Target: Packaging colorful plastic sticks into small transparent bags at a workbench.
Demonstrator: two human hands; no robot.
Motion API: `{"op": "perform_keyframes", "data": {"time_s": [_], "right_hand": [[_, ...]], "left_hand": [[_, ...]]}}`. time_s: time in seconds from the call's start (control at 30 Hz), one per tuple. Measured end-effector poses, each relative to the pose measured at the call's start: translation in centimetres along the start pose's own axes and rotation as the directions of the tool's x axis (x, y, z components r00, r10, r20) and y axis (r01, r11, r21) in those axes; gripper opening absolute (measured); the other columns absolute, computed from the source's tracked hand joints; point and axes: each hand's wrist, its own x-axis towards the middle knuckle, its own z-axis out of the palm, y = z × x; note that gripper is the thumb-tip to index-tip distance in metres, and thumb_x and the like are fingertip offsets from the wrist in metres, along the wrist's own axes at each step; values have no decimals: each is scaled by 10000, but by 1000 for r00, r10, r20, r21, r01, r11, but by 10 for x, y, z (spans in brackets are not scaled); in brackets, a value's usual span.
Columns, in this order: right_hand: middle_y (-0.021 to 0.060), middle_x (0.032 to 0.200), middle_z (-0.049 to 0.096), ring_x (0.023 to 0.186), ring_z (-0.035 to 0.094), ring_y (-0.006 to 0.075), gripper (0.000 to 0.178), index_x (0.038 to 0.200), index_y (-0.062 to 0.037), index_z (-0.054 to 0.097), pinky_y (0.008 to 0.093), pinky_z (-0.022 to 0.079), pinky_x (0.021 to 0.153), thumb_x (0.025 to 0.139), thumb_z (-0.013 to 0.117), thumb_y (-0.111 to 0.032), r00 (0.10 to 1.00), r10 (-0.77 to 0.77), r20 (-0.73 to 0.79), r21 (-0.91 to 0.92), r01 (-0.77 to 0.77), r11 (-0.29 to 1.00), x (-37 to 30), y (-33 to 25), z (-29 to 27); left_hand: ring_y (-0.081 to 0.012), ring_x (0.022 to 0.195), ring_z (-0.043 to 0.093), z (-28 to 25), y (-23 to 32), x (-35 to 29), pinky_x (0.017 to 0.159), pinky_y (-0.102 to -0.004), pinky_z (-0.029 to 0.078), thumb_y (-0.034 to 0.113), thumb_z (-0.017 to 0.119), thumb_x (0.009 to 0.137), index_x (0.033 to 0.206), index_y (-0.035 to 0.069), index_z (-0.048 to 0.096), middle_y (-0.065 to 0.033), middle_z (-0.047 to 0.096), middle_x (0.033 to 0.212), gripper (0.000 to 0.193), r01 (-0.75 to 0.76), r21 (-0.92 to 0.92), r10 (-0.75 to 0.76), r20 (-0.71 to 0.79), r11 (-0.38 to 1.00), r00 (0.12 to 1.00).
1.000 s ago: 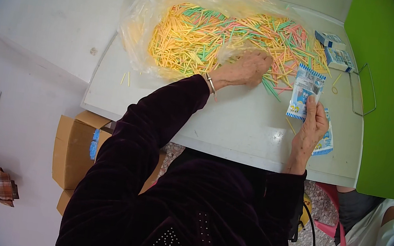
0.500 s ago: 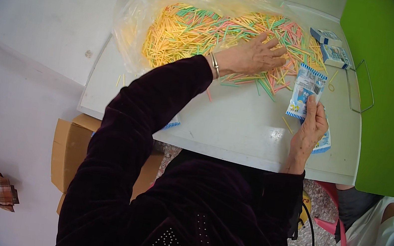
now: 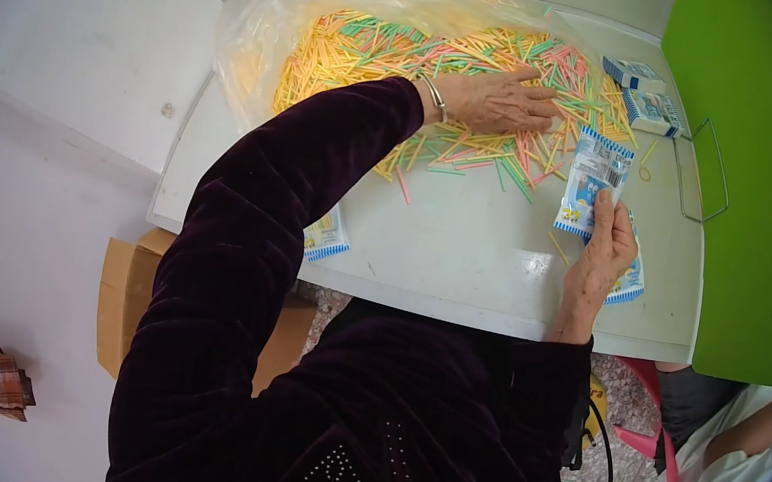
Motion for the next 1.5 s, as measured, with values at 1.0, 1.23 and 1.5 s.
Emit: {"op": "perform_keyframes", "data": {"time_s": [1.0,1.23,1.5], "right_hand": [[-67,709,534,619,404,-13,196,850,-19,640,150,324,558,888,598,-207,999,-1,42,-39,3,999,1,7,4],[-66,724,548,632,410,-11,188,853,-22,642,151,328,570,887,597,-202,998,-6,66,-32,8,999,1,7,4],[-18,804,599,741,535,39,163,970,-26,605,186,420,696,903,562,-167,986,136,92,394,-162,905,-5,10,61]], "left_hand": [[-265,1038,483,9,-5,-2,911,-404,357,95,551,789,988,56,456,-105,536,993,224,35,-423,-90,-111,906,990],[-201,912,542,-3,13,-17,807,-373,422,129,430,929,969,32,451,-81,549,914,107,360,-877,-609,103,317,787],[-194,943,588,-24,36,-35,831,-329,506,121,474,929,1065,-10,449,-103,592,937,190,-358,-550,-624,434,-755,650]]}}
